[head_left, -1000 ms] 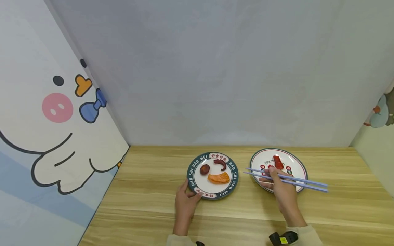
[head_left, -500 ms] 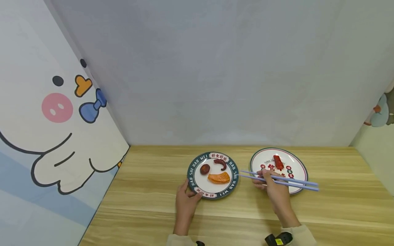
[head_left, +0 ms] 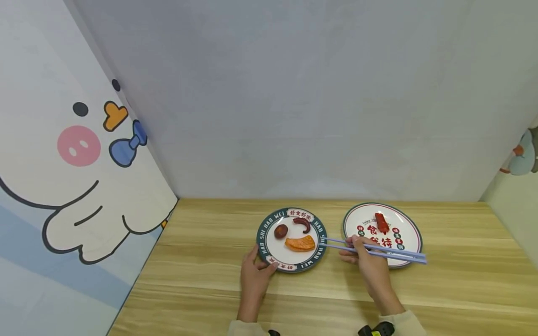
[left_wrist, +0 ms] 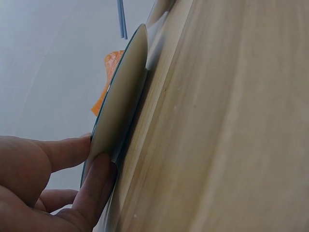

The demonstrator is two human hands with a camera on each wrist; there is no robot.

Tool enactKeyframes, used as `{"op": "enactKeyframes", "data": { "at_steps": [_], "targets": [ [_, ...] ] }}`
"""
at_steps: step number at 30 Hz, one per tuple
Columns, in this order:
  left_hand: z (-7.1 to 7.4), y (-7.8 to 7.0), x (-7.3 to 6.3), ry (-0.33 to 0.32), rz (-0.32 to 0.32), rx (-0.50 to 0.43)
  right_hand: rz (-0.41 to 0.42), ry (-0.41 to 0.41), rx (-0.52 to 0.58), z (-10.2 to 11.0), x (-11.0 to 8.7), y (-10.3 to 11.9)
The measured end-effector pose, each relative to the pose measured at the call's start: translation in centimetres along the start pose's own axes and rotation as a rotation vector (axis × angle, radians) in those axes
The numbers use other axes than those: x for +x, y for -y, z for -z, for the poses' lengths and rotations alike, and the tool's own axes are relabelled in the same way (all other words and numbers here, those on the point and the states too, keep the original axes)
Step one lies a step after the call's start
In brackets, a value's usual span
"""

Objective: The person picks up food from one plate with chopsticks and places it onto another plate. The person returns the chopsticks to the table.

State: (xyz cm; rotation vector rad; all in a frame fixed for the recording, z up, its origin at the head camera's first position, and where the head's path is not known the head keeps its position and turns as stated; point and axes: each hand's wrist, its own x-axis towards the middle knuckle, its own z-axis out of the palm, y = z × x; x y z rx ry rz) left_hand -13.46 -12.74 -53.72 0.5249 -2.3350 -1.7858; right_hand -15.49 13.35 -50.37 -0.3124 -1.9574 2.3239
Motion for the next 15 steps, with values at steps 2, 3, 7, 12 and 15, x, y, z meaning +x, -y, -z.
{"op": "enactKeyframes", "data": {
  "at_steps": [2, 3, 7, 12, 15],
  "targets": [
    [-0.02, 0.03, 0.01, 0.000, 0.009, 0.004, -0.005, 0.006, 0.005, -0.14, -0.07, -0.06],
    [-0.02, 0.02, 0.00, 0.001, 0.012, 0.005, -0.006, 0.010, 0.007, -0.22, -0.10, -0.09],
    [-0.06, 0.00, 0.01, -0.002, 0.017, 0.006, -0.004, 0.017, 0.015, -0.52, -0.17, -0.28],
    [-0.05, -0.02, 0.03, 0.000, 0.010, 0.002, -0.025, 0.010, 0.021, -0.81, -0.29, -0.59],
    [-0.03, 0.02, 0.04, 0.001, 0.002, -0.003, -0.040, 0.006, 0.022, -0.96, -0.36, -0.73]
  ]
}}
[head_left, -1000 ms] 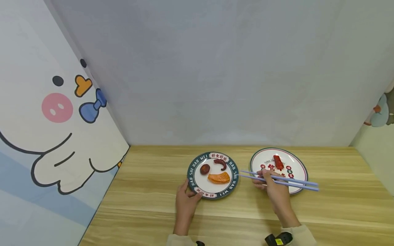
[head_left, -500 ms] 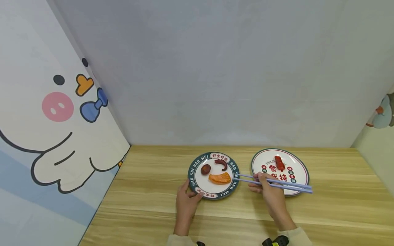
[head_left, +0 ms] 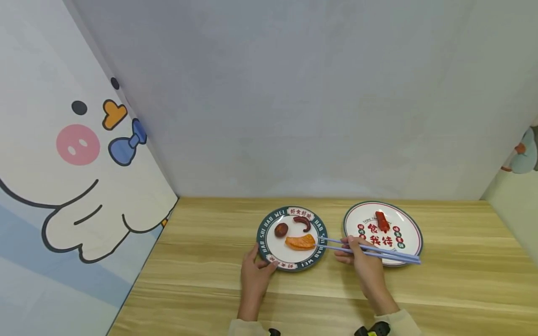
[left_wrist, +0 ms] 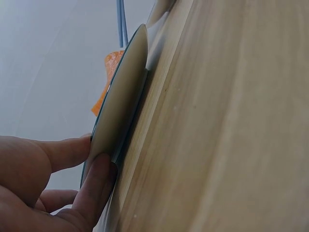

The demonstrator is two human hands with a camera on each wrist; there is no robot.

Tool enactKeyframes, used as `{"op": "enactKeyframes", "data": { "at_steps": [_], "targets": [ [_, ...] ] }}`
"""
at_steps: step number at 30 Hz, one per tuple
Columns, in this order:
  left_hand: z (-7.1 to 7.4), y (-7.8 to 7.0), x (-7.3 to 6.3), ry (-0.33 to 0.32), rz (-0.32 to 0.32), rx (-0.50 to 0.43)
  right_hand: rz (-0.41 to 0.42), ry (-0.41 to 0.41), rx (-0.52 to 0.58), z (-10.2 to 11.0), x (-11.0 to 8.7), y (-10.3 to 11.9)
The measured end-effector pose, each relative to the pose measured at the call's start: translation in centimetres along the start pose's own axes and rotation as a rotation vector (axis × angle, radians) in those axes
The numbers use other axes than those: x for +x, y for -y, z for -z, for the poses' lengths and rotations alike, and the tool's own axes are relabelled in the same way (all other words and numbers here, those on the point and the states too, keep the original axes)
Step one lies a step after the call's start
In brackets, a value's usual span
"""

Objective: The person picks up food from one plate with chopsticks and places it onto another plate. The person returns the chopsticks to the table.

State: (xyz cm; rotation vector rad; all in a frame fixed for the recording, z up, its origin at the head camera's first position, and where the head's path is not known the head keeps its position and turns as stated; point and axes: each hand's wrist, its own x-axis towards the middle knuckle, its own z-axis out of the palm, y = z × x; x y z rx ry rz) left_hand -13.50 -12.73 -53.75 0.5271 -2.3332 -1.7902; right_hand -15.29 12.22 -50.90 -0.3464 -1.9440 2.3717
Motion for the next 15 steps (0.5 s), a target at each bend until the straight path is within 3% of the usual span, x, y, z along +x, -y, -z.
{"op": "enactKeyframes", "data": {
  "at_steps": [15],
  "targets": [
    [0.0, 0.1, -0.1, -0.002, -0.021, 0.004, -0.009, -0.022, 0.057, -0.8, 0.0, -1.3]
  ]
}}
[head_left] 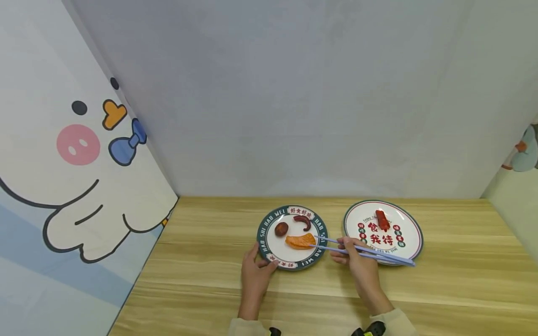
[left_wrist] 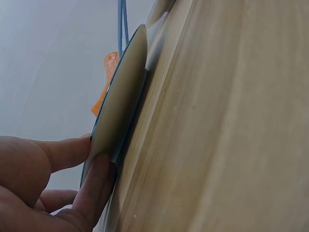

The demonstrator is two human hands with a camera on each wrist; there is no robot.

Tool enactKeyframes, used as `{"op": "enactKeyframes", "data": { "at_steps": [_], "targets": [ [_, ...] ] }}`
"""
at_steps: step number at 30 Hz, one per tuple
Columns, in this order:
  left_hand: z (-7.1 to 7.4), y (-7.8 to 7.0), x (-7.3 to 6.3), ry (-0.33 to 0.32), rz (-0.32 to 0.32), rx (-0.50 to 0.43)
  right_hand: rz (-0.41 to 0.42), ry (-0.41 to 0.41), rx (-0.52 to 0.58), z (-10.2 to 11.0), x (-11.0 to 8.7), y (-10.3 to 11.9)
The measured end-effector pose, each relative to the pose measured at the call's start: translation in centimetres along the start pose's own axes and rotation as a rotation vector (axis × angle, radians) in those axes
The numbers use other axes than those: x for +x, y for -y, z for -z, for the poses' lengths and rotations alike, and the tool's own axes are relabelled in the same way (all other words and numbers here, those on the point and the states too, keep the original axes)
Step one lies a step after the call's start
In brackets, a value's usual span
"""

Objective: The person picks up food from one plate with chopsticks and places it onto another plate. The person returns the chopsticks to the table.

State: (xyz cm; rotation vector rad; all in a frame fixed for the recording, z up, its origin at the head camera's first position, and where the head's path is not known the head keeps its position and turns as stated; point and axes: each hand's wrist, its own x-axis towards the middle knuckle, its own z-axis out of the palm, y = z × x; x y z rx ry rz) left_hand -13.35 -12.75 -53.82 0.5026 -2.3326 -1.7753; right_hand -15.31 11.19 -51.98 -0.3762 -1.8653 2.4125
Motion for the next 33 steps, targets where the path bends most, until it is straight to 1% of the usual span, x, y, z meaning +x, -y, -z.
{"op": "enactKeyframes", "data": {
  "at_steps": [4, 13, 19, 28, 33],
  "targets": [
    [0.0, 0.0, 0.1, -0.002, -0.003, -0.001, -0.016, 0.013, -0.007, -0.1, 0.1, -0.3],
    [0.0, -0.1, 0.0, 0.001, 0.026, 0.015, -0.033, 0.037, -0.018, -0.5, 0.3, -1.2],
    [0.0, -0.2, 0.0, 0.004, 0.017, 0.003, -0.051, 0.038, 0.004, -0.7, 0.4, -1.8],
    [0.0, -0.1, 0.0, 0.001, 0.006, -0.009, -0.101, 0.046, 0.052, -0.9, 0.7, -2.6],
    [0.0, 0.0, 0.0, 0.005, -0.002, -0.012, -0.096, 0.039, 0.083, -1.2, 0.9, -3.1]
  ]
}}
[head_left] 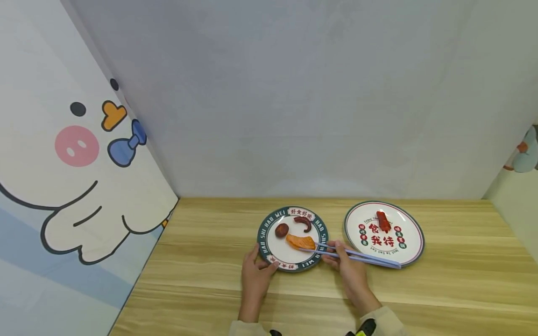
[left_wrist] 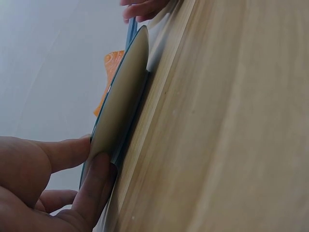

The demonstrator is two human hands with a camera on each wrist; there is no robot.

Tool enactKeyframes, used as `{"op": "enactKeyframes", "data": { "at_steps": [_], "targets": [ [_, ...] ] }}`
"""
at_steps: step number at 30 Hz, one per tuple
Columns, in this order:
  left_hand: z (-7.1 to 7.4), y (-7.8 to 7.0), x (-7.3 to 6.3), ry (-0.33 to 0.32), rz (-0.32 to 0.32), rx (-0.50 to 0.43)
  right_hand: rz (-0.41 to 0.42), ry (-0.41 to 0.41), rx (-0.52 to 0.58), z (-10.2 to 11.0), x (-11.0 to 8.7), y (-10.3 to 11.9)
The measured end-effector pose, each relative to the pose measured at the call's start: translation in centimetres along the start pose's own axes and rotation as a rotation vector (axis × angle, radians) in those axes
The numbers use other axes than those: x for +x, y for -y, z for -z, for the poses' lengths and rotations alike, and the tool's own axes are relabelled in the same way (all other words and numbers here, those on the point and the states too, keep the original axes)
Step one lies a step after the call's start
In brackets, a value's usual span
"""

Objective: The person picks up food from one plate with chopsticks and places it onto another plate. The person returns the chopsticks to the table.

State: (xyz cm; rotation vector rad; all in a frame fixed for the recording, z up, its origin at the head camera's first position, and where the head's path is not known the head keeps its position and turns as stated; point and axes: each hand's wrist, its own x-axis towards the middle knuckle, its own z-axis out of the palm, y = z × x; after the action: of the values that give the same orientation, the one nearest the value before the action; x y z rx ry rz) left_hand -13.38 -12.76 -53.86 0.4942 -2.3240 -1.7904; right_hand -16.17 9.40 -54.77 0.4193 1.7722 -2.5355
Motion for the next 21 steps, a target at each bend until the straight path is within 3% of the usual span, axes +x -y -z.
{"op": "enactKeyframes", "data": {
  "at_steps": [13, 21],
  "targets": [
    [0.02, 0.05, -0.03, -0.004, 0.001, -0.016, 0.077, -0.048, 0.072, -0.89, -0.46, -0.54],
    [0.15, 0.11, -0.13, -0.003, -0.016, -0.018, 0.066, -0.080, 0.084, -1.08, -0.60, -0.46]
  ]
}}
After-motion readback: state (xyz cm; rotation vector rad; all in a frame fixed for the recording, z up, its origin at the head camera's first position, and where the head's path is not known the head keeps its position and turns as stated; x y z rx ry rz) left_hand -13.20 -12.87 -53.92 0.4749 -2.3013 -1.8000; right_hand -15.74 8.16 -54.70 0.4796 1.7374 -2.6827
